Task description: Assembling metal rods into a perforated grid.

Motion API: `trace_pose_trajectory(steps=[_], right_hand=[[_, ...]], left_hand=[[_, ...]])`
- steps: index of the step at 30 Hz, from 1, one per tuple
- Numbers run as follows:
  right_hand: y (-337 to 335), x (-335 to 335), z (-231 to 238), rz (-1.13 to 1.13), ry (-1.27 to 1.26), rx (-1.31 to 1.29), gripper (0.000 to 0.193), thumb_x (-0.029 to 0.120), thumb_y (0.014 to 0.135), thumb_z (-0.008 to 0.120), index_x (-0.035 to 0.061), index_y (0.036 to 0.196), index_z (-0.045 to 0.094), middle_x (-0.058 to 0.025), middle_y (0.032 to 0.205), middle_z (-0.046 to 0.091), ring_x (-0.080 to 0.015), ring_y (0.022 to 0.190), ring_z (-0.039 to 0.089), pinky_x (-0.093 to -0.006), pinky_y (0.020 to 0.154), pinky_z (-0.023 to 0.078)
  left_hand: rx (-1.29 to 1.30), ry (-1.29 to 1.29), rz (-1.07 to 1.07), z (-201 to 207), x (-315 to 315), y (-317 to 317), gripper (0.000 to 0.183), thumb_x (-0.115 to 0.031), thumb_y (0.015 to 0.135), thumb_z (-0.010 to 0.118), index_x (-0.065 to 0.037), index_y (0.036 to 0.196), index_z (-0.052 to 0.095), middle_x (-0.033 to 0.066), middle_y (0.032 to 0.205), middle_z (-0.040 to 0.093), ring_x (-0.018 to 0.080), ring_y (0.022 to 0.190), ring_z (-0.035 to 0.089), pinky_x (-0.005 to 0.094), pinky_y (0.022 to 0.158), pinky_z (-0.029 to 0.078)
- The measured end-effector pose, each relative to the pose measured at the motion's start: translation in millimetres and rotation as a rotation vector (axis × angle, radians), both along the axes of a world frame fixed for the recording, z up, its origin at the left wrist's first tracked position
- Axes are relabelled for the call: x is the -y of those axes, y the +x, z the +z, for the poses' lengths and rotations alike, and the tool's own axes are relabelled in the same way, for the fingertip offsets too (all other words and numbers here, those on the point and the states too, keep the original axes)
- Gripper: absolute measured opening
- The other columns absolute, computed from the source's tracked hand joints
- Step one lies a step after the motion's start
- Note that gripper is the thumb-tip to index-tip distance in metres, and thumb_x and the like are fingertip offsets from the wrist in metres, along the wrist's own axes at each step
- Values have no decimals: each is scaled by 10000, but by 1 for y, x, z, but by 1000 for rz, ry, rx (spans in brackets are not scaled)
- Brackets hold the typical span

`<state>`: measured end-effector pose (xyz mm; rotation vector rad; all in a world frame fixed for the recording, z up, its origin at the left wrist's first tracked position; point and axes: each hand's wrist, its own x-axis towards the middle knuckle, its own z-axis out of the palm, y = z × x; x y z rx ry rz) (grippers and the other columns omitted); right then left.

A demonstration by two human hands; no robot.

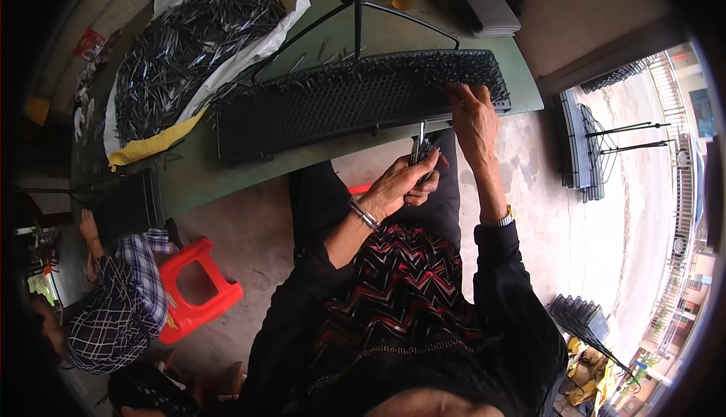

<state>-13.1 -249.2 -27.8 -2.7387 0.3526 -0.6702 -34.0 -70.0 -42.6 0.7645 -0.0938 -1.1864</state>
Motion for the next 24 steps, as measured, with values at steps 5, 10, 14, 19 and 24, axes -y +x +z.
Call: trace_pose_trajectory(steps=[5,10,14,19,24], right_hand=[[-21,2,32,280,791,-425,304,288,863,649,14,997,659,-103,921,648,-178,866,615,-308,770,466],[-39,-5,31,405,1056,-407,257,228,851,667,-16,930,651,-25,848,640,-115,840,559,-280,773,436],[-45,-5,31,383,1110,-437,196,211,849,669,17,863,646,5,805,620,-75,804,534,-249,738,423],[-43,-10,30,239,1021,-111,202,178,915,596,-9,837,604,-22,708,591,-87,677,540,-239,648,435],[-25,-8,20,122,839,139,177,148,928,575,-15,861,590,-46,703,625,-87,629,566,-232,608,446]], left_hand=[[-40,-86,-77,-4,-5,-1,360,-408,978,445,-60,953,536,-50,584,344,15,442,234,180,388,178],[-25,-107,-185,-9,0,-4,346,-395,971,470,-62,938,559,-55,588,356,16,443,242,180,389,186],[-23,-63,-166,-17,1,-7,332,-383,963,495,-60,969,572,-59,593,374,14,442,251,182,390,186],[22,49,-95,-18,-2,0,339,-390,952,517,-56,977,571,-63,599,371,11,446,244,183,395,177],[5,99,50,-9,-1,7,337,-396,951,518,-61,979,549,-62,602,372,10,448,233,181,397,166]])
